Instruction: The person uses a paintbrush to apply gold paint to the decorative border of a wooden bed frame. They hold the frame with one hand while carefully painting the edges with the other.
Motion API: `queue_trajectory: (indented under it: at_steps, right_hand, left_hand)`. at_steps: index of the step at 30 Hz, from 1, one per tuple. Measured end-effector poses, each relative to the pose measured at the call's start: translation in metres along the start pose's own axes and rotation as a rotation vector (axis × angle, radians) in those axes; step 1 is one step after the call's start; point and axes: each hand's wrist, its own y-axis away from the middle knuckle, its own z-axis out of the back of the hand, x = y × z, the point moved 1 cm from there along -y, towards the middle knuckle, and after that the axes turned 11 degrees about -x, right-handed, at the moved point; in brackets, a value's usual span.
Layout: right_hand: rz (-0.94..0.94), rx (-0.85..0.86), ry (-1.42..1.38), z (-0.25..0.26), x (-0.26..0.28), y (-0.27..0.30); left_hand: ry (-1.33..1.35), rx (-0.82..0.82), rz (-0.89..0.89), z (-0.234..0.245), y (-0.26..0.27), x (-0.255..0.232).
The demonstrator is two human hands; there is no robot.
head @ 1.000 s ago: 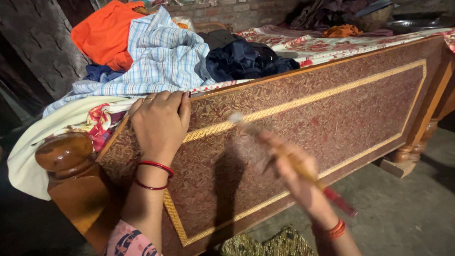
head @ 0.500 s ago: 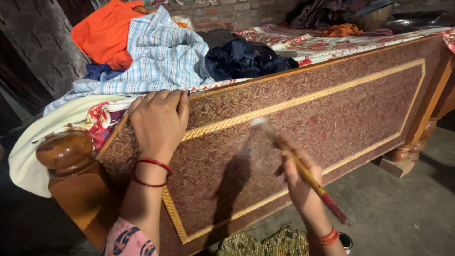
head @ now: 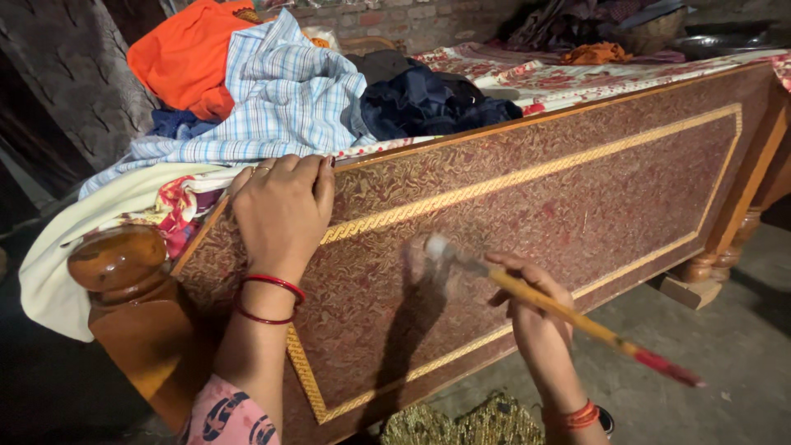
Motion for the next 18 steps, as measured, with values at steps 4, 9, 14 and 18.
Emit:
queue_trajectory:
  at_steps: [4,9,14,18]
  right_hand:
    - [-0.285,0.207,-0.412,-0.011,0.023,0.026]
    - [-0.536,0.388,-0.336,0.008,0.009,0.102]
    - [-0.785,0.531,-0.234,0.071,-0.054,0.147]
    - [-0.937,0.574,-0.203,0.122,-0.088,0.162]
  left_hand:
    - [-0.018,0.012,0.002,0.001,0.000,0.000]
    - [-0.005,0.014,-0.020,-0.001,0.006,0.002]
    - [0.032,-0.016,-0.011,-0.007,0.010,0.007]
    - [0.040,-0.027,-0.036,-0.011,0.015,0.011]
